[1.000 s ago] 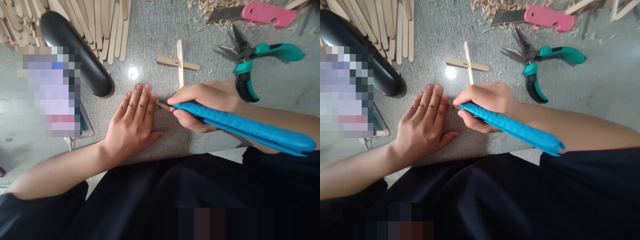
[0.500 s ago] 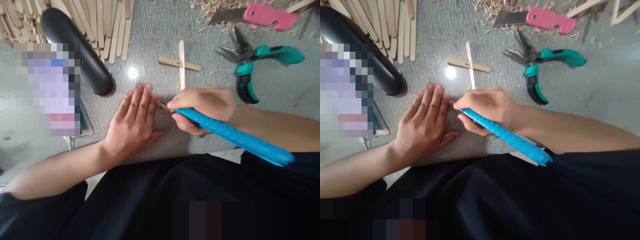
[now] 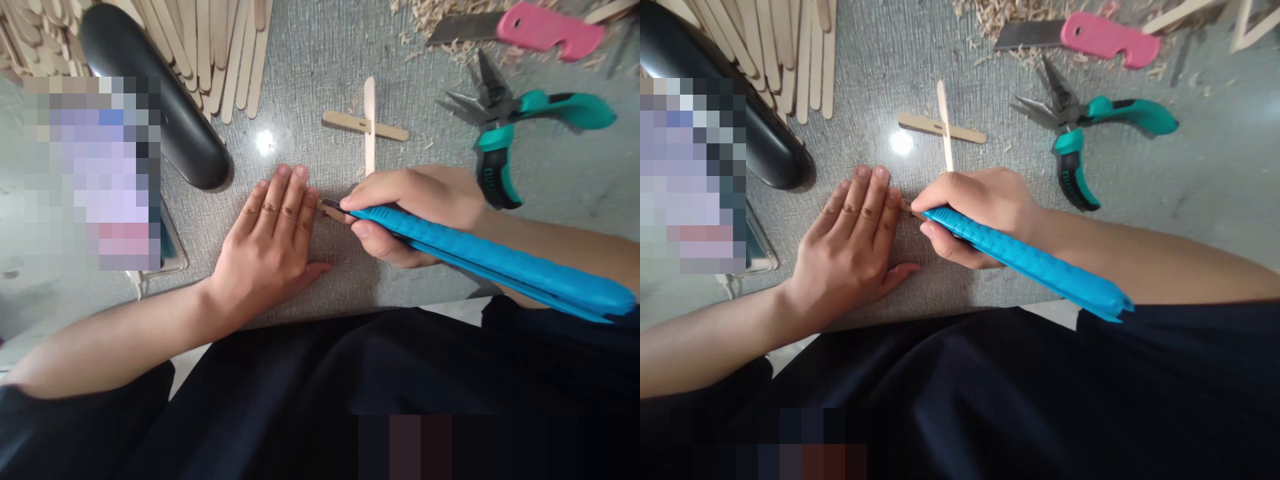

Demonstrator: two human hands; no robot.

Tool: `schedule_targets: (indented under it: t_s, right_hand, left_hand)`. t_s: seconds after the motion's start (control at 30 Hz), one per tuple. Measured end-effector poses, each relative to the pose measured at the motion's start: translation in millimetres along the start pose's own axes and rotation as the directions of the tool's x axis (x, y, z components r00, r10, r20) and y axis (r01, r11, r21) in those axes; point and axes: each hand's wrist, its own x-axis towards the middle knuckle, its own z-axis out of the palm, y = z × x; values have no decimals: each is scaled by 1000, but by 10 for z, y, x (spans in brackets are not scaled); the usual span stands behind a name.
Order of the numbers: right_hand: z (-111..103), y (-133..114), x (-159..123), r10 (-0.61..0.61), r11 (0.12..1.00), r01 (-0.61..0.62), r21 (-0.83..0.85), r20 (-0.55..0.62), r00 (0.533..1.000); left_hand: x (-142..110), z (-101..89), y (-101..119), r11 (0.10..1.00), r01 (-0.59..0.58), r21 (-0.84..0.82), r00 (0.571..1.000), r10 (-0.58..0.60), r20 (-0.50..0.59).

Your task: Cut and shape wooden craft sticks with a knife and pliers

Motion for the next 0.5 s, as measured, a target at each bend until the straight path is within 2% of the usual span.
schedule_targets:
  t_s: [0.13,0.23,0.4,0.5]
  right_hand:
    - [9,17,25,-57,998,57,-14,13,998]
    - [18,32,41,-117,993,117,-6,12,993]
    - [-5,8,52,-106,993,108,-49,33,994]
    - [-23,-5,80,-118,992,120,-45,33,992]
  left_hand:
    - [10,-6,16,1000,-2,19,1000,2,-20]
    - [17,-12,37,999,36,-39,999,-37,-18]
    - [36,-17,83,992,103,-75,994,-99,48]
    - [47,-15,109,991,118,-64,992,-115,48]
